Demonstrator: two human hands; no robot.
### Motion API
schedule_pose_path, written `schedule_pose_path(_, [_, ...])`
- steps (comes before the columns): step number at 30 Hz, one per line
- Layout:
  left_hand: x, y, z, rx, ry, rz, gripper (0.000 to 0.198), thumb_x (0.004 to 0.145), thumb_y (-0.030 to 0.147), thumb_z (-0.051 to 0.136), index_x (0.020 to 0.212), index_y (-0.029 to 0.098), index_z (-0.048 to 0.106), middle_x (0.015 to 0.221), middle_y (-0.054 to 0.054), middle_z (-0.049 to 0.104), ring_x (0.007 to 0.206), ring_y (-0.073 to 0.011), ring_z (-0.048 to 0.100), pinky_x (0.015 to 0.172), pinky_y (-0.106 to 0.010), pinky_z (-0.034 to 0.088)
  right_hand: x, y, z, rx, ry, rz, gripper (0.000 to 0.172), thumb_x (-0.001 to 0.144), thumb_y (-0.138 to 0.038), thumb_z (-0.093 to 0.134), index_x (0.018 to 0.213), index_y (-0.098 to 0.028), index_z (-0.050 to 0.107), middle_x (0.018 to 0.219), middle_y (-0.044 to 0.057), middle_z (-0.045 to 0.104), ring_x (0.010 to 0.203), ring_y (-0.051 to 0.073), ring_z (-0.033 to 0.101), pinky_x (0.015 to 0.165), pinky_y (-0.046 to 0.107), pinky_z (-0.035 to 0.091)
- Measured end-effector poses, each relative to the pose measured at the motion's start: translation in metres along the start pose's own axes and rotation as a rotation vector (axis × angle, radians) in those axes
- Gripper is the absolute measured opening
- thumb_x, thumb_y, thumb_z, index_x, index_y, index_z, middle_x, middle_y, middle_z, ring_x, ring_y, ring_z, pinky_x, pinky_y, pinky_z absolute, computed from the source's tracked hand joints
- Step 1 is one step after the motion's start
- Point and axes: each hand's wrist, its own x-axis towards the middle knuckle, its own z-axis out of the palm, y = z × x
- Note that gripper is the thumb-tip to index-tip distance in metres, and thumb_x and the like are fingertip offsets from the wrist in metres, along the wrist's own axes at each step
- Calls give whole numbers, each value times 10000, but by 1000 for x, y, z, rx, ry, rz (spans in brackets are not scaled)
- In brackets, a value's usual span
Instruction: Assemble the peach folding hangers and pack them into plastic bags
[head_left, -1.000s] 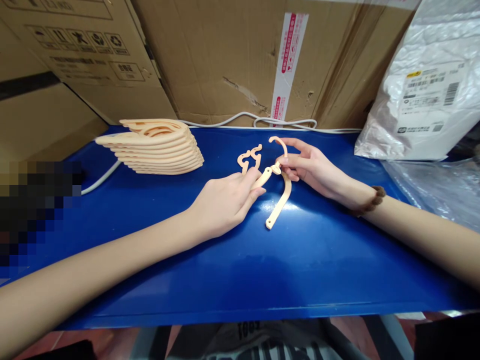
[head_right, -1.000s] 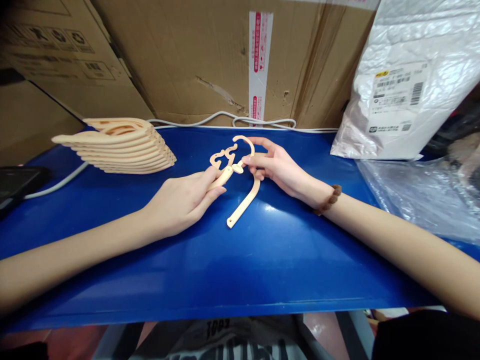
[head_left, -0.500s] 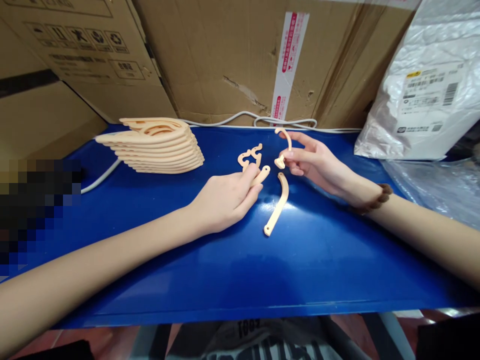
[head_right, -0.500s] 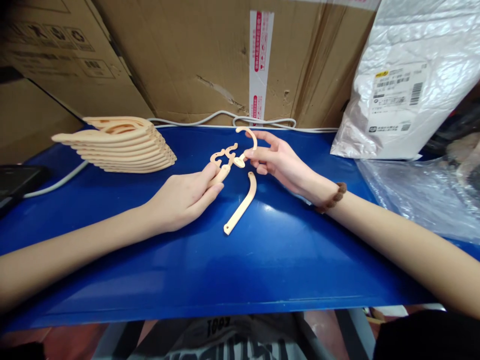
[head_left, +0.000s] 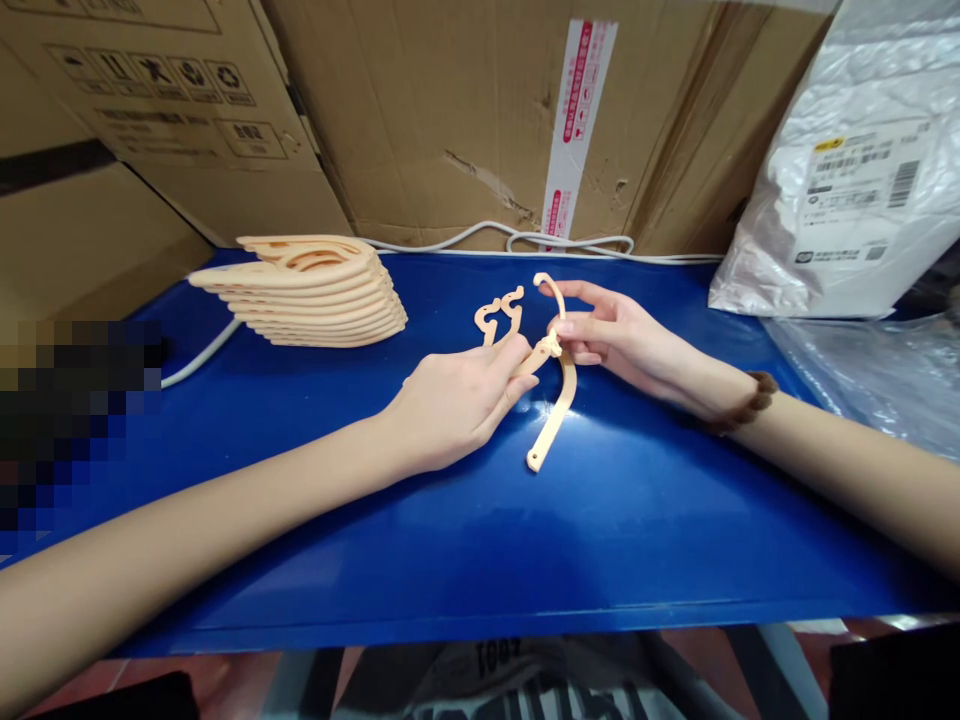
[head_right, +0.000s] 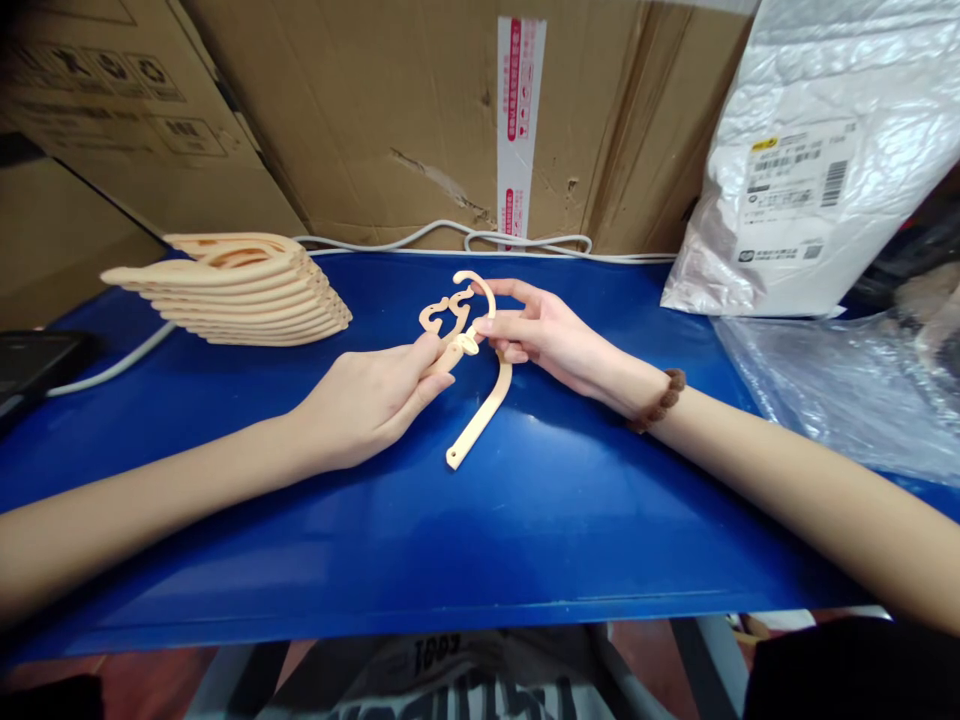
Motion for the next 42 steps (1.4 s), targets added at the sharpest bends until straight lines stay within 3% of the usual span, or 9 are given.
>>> schedule_pose_path(9, [0, 5, -1, 87, -74, -62, 334, 1067, 364, 260, 1197, 175, 503, 1007, -75, 740, 876, -237, 719, 544, -262, 373, -1, -4, -1, -164, 32, -94, 508, 786, -274, 800, 1216, -195, 541, 798, -17, 672, 711, 111, 613, 535, 218, 373])
schedule_pose_path(16, [2, 6, -5, 128, -182, -130, 361, 1059, 386, 260, 1217, 174, 506, 918, -71, 734, 756, -269, 716, 533, -292, 351, -8, -10, 10, -308, 68, -201, 538, 764, -401, 820, 1170, -215, 521, 913, 20, 713, 873, 191, 685, 790, 346, 534])
schedule_pose_path(19, [2, 4, -7, 35, -161, -146, 360, 1053, 412, 282, 1212, 194, 522, 899, -51, 725, 746, -267, 708, 561, -301, 367, -10, -12, 9, -453, 82, -217, 553, 787, -441, 794, 1218, -230, 520, 905, 23, 711, 845, 209, 668, 756, 350, 499])
schedule_pose_path(24, [3, -5, -4, -354, -99, -190, 334, 1028, 357, 355, 1321, 245, 472, 900, -4, 712, 774, -200, 677, 685, -301, 466, -11, -17, 0, -965, 246, -147, 755, 662, -421, 882, 1294, -209, 528, 592, -44, 570, 605, 216, 542, 621, 315, 311])
schedule_pose_path(28, [4, -7, 0, -791, -30, -216, 244, 985, 284, 435, 1222, 231, 465, 947, 4, 684, 635, -112, 603, 613, -246, 489, -15, -17, -2, -1212, 131, -34, 644, 648, -432, 869, 1182, -223, 576, 607, -33, 573, 549, 189, 486, 593, 305, 241])
schedule_pose_path(33, [6, -3, -5, -985, -14, -326, 172, 1016, 383, 426, 1071, 220, 442, 760, 47, 619, 409, -62, 434, 416, -205, 371, -17, -13, -4, -1187, -175, -54, 385, 761, -208, 702, 1109, -238, 540, 716, -32, 646, 585, 161, 533, 565, 296, 298])
schedule_pose_path(35, [7, -4, -6, -1021, -17, -341, 216, 1021, 424, 421, 1020, 212, 459, 747, 43, 619, 394, -54, 448, 400, -193, 365, -16, -13, -4, -1169, -193, -107, 304, 789, -186, 661, 1075, -226, 566, 749, -18, 648, 619, 160, 548, 579, 292, 331])
schedule_pose_path(38, [10, -9, -3, -1102, -53, -334, 239, 981, 423, 495, 926, 191, 493, 831, -2, 657, 538, -88, 614, 449, -182, 440, -14, -14, -1, -1129, -181, -200, 126, 905, -259, 566, 1005, -206, 620, 846, 33, 661, 704, 174, 573, 649, 305, 400])
schedule_pose_path(42, [12, -16, 0, -1180, -80, -380, 208, 929, 368, 558, 916, 161, 556, 905, -48, 668, 594, -104, 631, 437, -178, 445, -12, -14, 2, -1053, -192, -250, 228, 977, -340, 478, 1035, -200, 647, 970, 73, 680, 797, 191, 597, 720, 322, 445])
